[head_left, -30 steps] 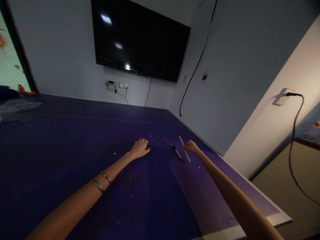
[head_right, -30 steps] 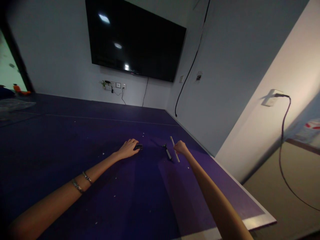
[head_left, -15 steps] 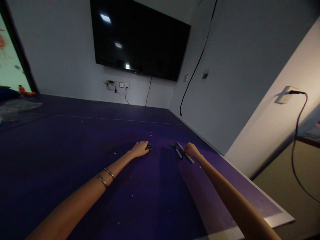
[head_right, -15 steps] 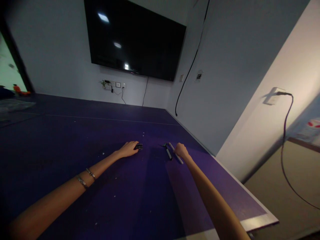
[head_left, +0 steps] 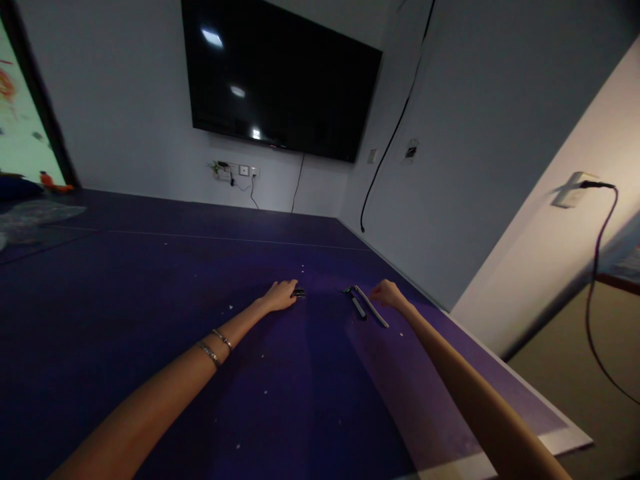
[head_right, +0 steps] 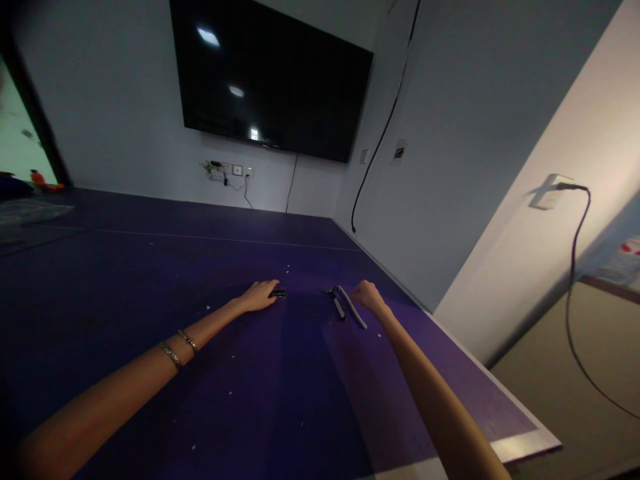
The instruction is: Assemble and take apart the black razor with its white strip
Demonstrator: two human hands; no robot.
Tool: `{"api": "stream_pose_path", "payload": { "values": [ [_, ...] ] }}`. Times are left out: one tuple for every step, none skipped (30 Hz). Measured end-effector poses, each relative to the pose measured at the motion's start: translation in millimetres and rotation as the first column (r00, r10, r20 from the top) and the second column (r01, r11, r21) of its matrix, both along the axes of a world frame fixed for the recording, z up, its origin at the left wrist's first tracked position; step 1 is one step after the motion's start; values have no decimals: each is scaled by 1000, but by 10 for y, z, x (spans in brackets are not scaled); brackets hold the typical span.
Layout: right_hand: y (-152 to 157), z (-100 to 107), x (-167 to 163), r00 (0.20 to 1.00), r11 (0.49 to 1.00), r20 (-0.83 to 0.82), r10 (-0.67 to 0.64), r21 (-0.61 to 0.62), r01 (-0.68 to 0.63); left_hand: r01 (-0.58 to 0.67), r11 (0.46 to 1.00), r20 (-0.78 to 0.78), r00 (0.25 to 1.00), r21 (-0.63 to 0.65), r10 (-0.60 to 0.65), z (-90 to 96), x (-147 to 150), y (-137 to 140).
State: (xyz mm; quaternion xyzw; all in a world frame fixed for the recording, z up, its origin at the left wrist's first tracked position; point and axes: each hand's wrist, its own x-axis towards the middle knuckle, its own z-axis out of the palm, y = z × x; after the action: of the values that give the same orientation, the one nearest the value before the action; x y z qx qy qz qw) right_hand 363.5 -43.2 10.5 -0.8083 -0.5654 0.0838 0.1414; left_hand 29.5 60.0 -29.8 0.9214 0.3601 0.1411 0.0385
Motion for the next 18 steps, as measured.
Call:
{"api": "stream_pose_path", "payload": {
  "values": [
    [0,45,-3,1000,1000,3,18,11,-18,5,1000,11,1000,-3,-5,1,-5,9],
    [1,89,-17,999,999,6,36,20,-36,10,1000,29,1000,-6,-10,4,-6,15],
    [3,132,-46,998,998,11,63,30,-63,14,1000,56,998,-8,-13,8,-4,17],
    [6,173,-92,994,994,18,104,40,-104,22,1000,87,996,-14,-21,15,2,12],
    [7,211,-154,987,986,25,157,50,-158,34,999,122,992,-22,-31,26,11,1],
    [6,245,-232,975,974,32,219,59,-220,51,998,156,987,-34,-45,41,24,-21],
    [3,276,-324,956,954,32,291,64,-293,73,996,187,980,-46,-63,61,40,-53],
    [-5,305,-427,935,933,22,354,66,-355,97,994,213,973,-56,-83,85,57,-97],
    [-17,330,-535,912,910,3,411,68,-410,125,990,232,967,-59,-109,112,75,-150],
    [-31,351,-645,884,883,-22,467,66,-465,153,987,247,959,-53,-135,142,93,-213],
    [-48,370,-751,852,852,-36,522,68,-519,181,982,258,952,-43,-165,172,112,-280],
    [-66,384,-850,823,823,-38,567,67,-564,203,978,268,945,-36,-186,200,130,-350],
    [-83,393,-937,802,802,-32,597,58,-595,208,977,273,943,-37,-190,227,146,-418],
    [-97,396,-1011,783,783,-15,622,48,-620,211,977,274,942,-39,-192,250,160,-481],
    [-108,394,-1071,766,766,6,642,36,-642,215,976,275,941,-40,-196,269,172,-538],
    [-116,387,-1117,751,750,27,660,25,-660,218,975,278,940,-40,-199,285,181,-586],
    [-122,375,-1149,736,736,49,675,17,-677,224,974,281,938,-38,-205,299,187,-626],
    [-125,362,-1171,723,724,69,688,14,-690,230,973,283,936,-35,-211,312,189,-659]
  ]
}}
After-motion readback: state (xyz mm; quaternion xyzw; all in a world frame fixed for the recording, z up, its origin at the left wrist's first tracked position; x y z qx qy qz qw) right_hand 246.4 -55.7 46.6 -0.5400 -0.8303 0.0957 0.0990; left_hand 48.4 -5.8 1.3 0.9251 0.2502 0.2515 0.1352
